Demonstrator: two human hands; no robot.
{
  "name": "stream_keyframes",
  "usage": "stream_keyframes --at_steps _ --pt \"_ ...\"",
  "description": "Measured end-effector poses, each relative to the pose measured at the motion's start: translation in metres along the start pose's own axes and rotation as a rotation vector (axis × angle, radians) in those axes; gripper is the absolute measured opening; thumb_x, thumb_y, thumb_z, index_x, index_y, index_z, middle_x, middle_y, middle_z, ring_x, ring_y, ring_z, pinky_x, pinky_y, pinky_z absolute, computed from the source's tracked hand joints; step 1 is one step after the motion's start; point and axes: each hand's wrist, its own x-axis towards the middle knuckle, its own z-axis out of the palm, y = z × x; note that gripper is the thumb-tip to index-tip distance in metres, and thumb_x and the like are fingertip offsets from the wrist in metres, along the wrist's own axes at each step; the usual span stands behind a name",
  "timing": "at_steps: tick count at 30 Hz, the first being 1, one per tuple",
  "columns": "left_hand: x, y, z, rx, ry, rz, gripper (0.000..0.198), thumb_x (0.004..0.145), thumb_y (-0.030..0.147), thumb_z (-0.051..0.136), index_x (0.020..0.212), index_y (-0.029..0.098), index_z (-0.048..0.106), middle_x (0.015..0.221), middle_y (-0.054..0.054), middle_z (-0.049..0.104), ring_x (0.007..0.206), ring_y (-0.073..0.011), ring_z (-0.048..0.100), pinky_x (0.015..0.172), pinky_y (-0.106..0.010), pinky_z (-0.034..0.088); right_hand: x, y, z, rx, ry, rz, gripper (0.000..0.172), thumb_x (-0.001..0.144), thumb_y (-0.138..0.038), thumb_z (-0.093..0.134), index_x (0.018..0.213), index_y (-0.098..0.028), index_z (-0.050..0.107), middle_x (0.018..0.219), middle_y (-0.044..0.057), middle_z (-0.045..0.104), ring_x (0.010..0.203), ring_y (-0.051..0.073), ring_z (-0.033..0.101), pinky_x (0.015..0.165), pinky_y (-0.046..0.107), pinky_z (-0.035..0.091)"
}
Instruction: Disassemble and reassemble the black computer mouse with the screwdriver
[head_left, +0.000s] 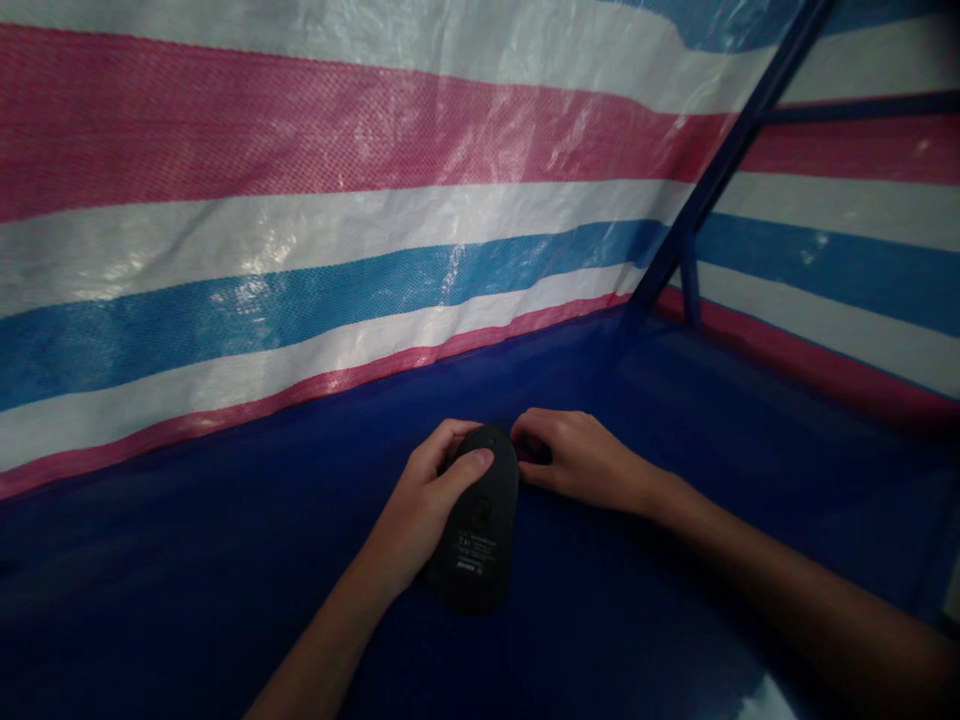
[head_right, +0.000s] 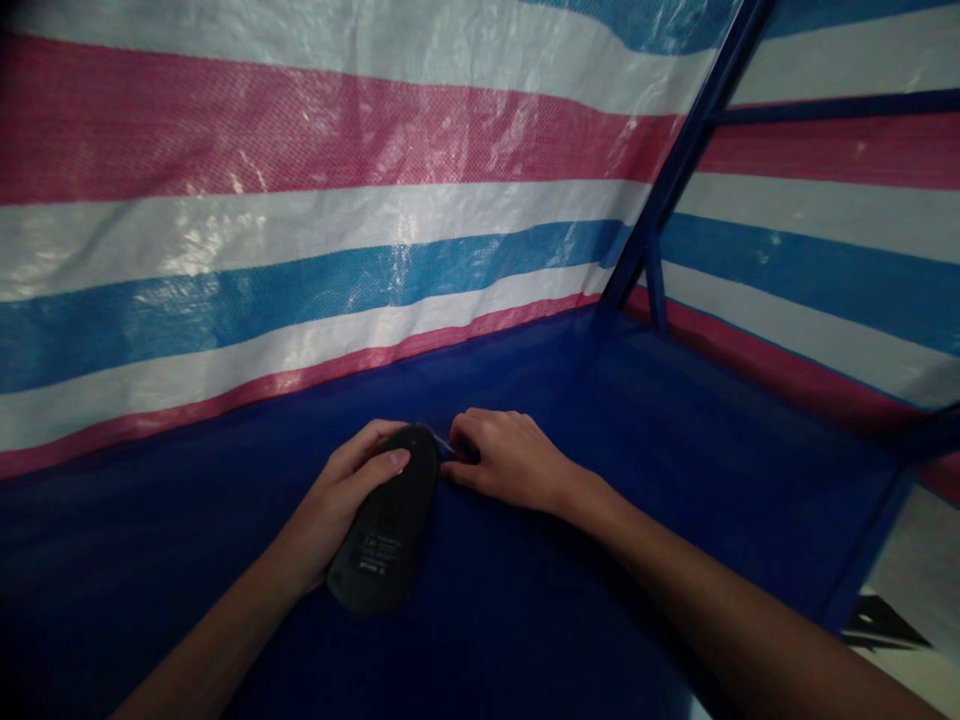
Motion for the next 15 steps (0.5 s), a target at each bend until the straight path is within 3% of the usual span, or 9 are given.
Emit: stream_keyframes --at_steps 3,7,11,15 --pt "0.0 -0.001 -0.002 0.023 -0.05 0.024 0.02 0.078 0.031 0.058 0.092 0.018 0.06 0.084 0.0 0.061 0.073 -0.0124 0.055 0.063 -0.022 0.04 0.001 0.001 -0.002 0.137 -0.032 0.046 0.015 0.081 -0.03 0.059 0.082 -0.017 0.065 0.068 0.0 0.06 0.059 0.011 0.051 0.054 0.023 0.033" --pt "0.0 -0.003 -0.005 0.024 -0.101 -0.034 0.016 0.077 0.032 0.057 0.086 0.018 0.06 0.07 0.002 0.056 0.06 -0.0101 0.051 0.055 -0.021 0.036 0.003 0.002 -0.006 0.701 0.065 0.157 0.024 0.084 -0.038 0.057 0.08 -0.015 0.06 0.065 -0.001 0.057 0.056 0.009 0.048 0.051 0.022 0.035" --pt "0.0 0.0 -0.004 0.11 -0.136 -0.064 0.015 0.077 0.031 0.055 0.079 0.017 0.062 0.062 0.002 0.052 0.055 -0.0093 0.047 0.051 -0.02 0.033 0.002 -0.003 -0.008 1.229 0.177 0.075 0.021 0.084 -0.037 0.058 0.091 -0.017 0.059 0.077 0.002 0.063 0.061 0.009 0.054 0.056 0.022 0.041" --pt "0.0 0.004 -0.003 0.163 -0.18 -0.045 0.016 0.076 0.028 0.055 0.08 0.017 0.067 0.065 0.0 0.058 0.06 -0.0112 0.051 0.056 -0.021 0.035 -0.001 -0.012 -0.007 1.39 0.182 0.013 0.02 0.084 -0.034 0.059 0.095 -0.018 0.058 0.082 0.004 0.066 0.062 0.009 0.057 0.054 0.022 0.043"
